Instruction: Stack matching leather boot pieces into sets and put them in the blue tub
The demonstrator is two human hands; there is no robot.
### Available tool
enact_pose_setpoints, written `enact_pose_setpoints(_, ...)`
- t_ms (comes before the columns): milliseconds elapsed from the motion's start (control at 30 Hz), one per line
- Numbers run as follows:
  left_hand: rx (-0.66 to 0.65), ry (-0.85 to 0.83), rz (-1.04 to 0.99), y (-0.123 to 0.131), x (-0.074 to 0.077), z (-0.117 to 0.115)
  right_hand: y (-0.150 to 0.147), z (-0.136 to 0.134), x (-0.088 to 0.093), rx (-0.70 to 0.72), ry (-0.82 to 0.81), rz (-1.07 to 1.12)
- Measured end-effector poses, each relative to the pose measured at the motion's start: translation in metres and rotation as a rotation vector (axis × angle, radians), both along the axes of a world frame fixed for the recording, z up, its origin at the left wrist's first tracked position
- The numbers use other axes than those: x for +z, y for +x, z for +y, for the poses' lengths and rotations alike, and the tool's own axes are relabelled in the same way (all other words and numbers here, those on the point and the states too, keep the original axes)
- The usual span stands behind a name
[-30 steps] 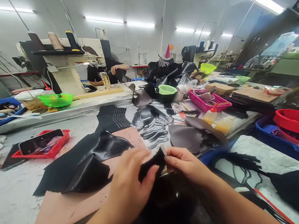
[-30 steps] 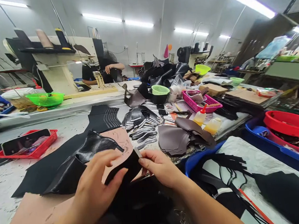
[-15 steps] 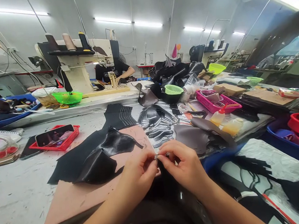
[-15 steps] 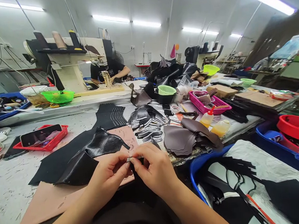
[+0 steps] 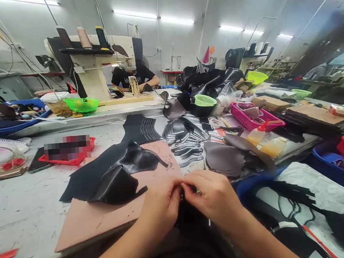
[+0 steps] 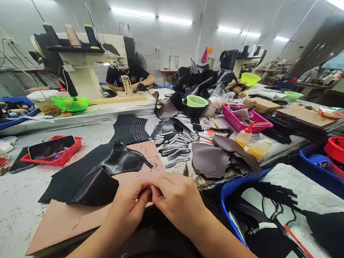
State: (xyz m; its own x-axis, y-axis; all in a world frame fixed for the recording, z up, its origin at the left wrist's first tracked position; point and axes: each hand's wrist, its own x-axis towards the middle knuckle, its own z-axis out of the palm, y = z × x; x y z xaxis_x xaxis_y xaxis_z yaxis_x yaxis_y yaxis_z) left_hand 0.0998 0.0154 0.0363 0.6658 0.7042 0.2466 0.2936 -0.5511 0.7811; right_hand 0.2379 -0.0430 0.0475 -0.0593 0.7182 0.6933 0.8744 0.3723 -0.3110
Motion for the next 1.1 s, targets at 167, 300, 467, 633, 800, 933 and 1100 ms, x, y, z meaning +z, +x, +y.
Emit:
enact_pose_setpoints(167, 0.012, -0.108, -0.106, -0.001, -0.008, -0.002, -0.009, 0.005, -0.018, -0.033, 0.21, 0.046)
enact_pose_setpoints(300, -0.016, -0.222, -0.176, -0.004, -0.012, -0.003, -0.008, 0.007, -0.025, 0.031, 0.098, 0.345)
enact_pose_setpoints(467, -0.04, -0.322, -0.219, -0.01, -0.015, -0.001, -0.01, 0.01, -0.028, 0.074, -0.063, 0.558)
enact_pose_setpoints(633, 0.003, -0.652, -0.317, -0.015, -0.022, 0.011, -0.006, 0.02, -0.035, 0.106, -0.214, 1.25)
enact_pose_setpoints(800, 0.286, -0.919, -0.563, -0.044, -0.02, 0.031, 0.034, 0.007, -0.036, 0.341, -0.584, 1.197)
enact_pose_setpoints(933, 0.529, -0.872, -0.567, -0.091, -0.003, 0.039, 0.057, 0.017, -0.032, 0.323, -0.804, 0.589)
enact_pose_setpoints(1100, 0.559, -0.702, -0.34, -0.127, 0.02, 0.041, 0.023, 0.11, -0.047, 0.022, -0.764, 0.522)
